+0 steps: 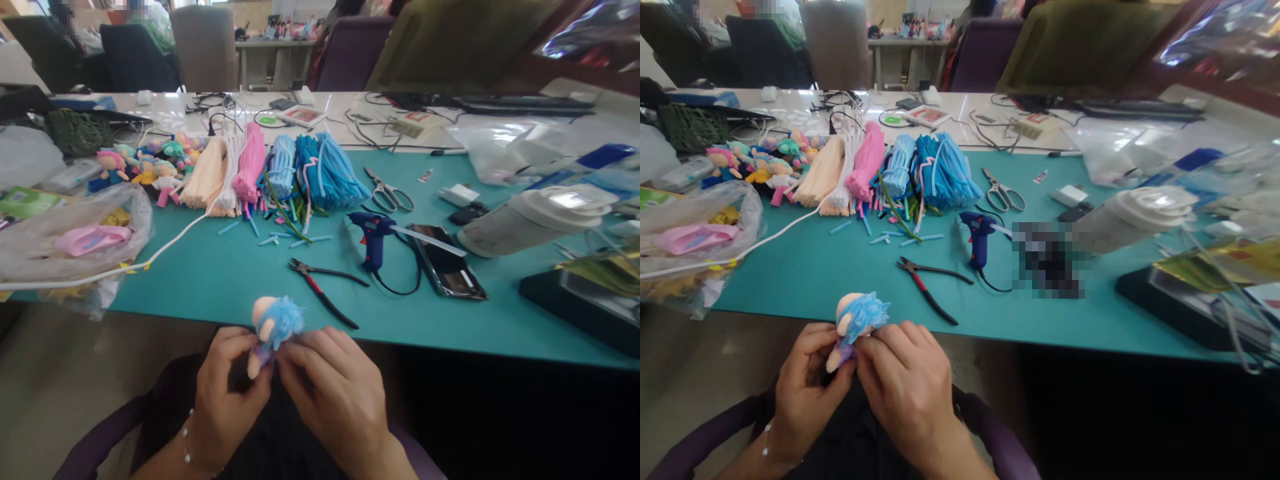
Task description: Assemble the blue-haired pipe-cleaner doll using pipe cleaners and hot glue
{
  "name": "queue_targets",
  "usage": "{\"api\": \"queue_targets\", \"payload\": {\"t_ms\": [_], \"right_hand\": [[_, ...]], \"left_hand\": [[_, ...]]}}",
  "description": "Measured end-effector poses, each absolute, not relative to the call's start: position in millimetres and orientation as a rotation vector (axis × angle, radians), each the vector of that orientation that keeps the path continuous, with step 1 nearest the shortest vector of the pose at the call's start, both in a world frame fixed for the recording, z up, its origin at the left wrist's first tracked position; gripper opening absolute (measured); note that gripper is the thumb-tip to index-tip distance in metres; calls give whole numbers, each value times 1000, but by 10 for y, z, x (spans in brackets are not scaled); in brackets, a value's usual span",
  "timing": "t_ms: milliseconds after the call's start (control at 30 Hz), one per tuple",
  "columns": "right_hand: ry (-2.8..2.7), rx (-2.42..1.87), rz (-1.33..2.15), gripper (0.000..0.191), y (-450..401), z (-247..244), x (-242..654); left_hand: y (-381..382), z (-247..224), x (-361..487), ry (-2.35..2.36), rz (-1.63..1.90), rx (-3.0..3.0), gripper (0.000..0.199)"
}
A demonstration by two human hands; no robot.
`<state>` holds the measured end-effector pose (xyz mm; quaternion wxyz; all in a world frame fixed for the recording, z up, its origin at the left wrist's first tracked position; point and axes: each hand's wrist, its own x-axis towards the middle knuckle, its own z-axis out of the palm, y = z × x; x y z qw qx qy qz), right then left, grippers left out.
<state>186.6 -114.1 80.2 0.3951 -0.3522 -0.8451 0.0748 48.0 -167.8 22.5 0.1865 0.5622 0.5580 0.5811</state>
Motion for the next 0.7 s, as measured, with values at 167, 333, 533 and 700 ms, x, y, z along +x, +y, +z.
{"api": "queue_targets", "payload": {"t_ms": [167, 333, 533, 700], "right_hand": [[-2185, -893, 182, 25, -1131, 797, 1861], [-2194, -879, 198, 24, -1119, 785, 1844], [-2150, -866, 263, 17, -1133, 779, 1829], [-2075, -884, 298, 14, -1167, 750, 1817]], "left_hand": [[-1654, 257, 476, 1558, 1667, 1691, 32], [-1649, 241, 446, 1540, 1660, 1667, 29], [-1683, 184, 412, 1566, 1635, 1420, 18], [-1690, 204, 424, 1502, 1626, 1296, 17]]}}
